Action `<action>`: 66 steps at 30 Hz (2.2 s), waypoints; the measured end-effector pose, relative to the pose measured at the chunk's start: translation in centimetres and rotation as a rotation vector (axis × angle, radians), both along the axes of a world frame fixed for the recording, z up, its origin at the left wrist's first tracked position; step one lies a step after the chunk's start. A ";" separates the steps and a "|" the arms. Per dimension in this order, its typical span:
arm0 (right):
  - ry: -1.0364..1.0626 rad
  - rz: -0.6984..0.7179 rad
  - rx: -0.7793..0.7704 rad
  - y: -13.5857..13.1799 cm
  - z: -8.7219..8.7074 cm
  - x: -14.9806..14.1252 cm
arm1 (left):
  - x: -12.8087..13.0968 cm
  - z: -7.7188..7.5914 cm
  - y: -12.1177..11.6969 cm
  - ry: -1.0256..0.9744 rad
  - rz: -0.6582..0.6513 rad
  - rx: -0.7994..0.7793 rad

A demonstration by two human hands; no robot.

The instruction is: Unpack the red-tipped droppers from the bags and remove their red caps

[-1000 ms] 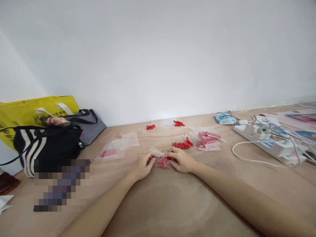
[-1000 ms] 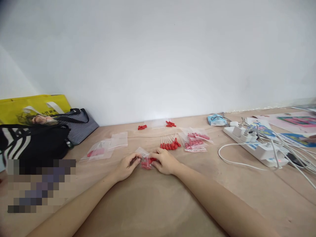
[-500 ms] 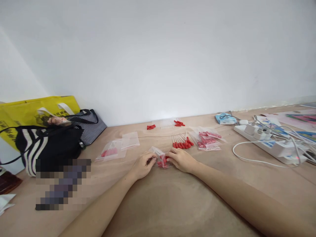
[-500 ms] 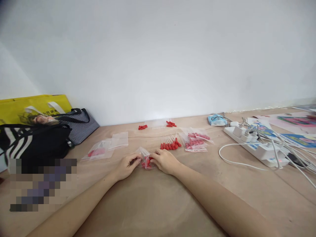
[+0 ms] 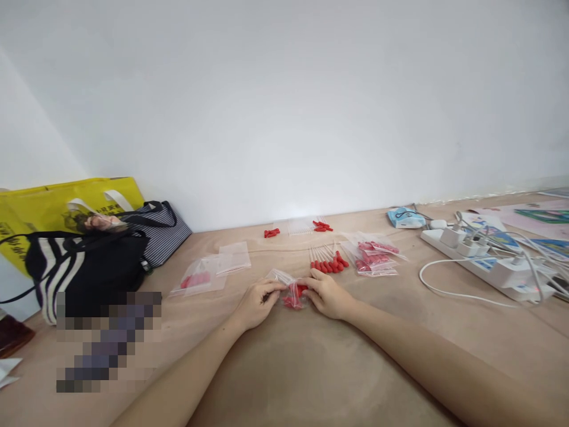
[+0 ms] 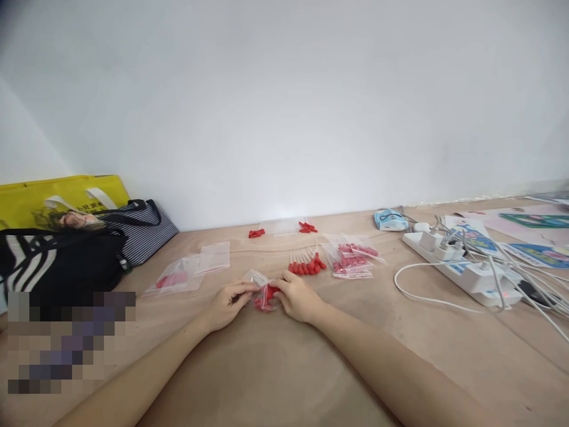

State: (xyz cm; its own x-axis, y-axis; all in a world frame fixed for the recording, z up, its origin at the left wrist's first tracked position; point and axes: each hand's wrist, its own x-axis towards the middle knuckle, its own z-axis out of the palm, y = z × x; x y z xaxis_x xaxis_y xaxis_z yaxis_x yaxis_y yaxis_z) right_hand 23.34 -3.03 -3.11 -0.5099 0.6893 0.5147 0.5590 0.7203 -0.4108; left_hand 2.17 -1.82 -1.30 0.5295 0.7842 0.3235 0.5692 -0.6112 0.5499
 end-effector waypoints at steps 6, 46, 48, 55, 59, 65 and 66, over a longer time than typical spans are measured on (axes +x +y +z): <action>-0.164 0.034 0.093 -0.2 0.4 0.1 | 0.0 0.2 -0.2 0.007 0.019 -0.006; 0.486 0.011 -0.587 -0.7 0.6 0.2 | 0.2 0.4 -0.2 0.001 0.029 -0.029; 0.576 0.018 -0.711 -0.6 0.2 0.2 | 0.2 0.4 -0.2 0.002 0.033 -0.030; 0.578 -0.084 -0.639 -0.5 -0.6 -0.1 | 0.2 0.4 -0.2 0.014 0.030 -0.017; 0.627 -0.115 -0.607 -1.3 0.0 0.9 | 0.1 0.5 -0.4 0.020 0.042 -0.029; 0.782 -0.168 -0.582 -3.5 2.5 5.3 | 0.1 0.5 -0.4 0.027 0.039 -0.040; 0.780 -0.200 -0.582 -3.7 3.0 6.1 | 0.1 0.5 -0.4 0.028 0.040 -0.039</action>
State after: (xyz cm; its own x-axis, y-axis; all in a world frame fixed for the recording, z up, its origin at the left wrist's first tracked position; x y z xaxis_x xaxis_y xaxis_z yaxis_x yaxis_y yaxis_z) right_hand 29.44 -6.73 -0.12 -0.0192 0.9773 0.2108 0.0709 0.2117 -0.9748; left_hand 2.24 -2.19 -0.79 0.5055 0.8169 0.2778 0.6083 -0.5658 0.5567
